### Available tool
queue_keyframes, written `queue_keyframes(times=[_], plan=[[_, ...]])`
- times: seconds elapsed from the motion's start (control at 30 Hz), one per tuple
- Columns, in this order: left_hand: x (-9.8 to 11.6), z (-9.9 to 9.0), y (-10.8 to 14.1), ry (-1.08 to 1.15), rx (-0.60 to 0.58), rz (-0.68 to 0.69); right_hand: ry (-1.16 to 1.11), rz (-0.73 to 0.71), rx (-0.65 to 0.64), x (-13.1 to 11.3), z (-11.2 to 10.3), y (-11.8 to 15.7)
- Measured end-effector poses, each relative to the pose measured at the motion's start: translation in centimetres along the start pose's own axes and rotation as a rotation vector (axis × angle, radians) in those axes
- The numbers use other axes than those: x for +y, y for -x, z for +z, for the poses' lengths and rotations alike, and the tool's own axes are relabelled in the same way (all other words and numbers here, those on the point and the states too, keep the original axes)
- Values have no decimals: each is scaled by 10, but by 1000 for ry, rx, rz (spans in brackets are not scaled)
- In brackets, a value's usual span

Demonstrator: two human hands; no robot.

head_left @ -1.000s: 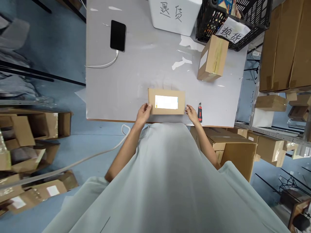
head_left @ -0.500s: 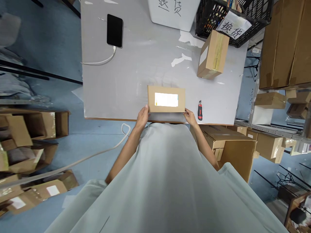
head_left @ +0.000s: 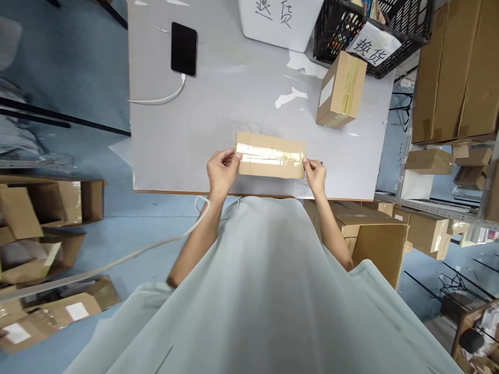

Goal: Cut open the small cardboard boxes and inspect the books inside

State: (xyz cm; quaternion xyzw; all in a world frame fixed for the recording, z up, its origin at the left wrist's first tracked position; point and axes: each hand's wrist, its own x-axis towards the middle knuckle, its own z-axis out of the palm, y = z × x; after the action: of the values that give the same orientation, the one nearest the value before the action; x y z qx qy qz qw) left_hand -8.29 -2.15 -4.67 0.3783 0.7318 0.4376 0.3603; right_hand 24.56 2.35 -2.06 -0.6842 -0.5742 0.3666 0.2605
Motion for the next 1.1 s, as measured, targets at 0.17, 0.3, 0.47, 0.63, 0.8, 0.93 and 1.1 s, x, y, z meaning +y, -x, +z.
queue_keyframes(times=[0.17, 0.3, 0.47, 0.63, 0.8, 0.93, 1.1], plan=[[-14, 3, -7, -103, -116, -169, 49, 91, -41, 12, 14, -3], [-25, 3, -7, -80, -142, -190, -41, 135, -77, 29, 20, -3], [-27, 4, -9, -65, -146, -210, -96, 159, -102, 36, 19, -7], [-34, 5, -5, 17, -150, -257, -140, 146, -109, 41, 20, -1], [-58, -4, 7, 176, -151, -376, -233, 259, -116, 62, 21, 13], [-68, -6, 19, 55, -243, -411, -199, 265, -274, 73, 24, 23], [-51, 1, 28, 69, -345, -287, -246, 216, -400, 66, 25, 27]])
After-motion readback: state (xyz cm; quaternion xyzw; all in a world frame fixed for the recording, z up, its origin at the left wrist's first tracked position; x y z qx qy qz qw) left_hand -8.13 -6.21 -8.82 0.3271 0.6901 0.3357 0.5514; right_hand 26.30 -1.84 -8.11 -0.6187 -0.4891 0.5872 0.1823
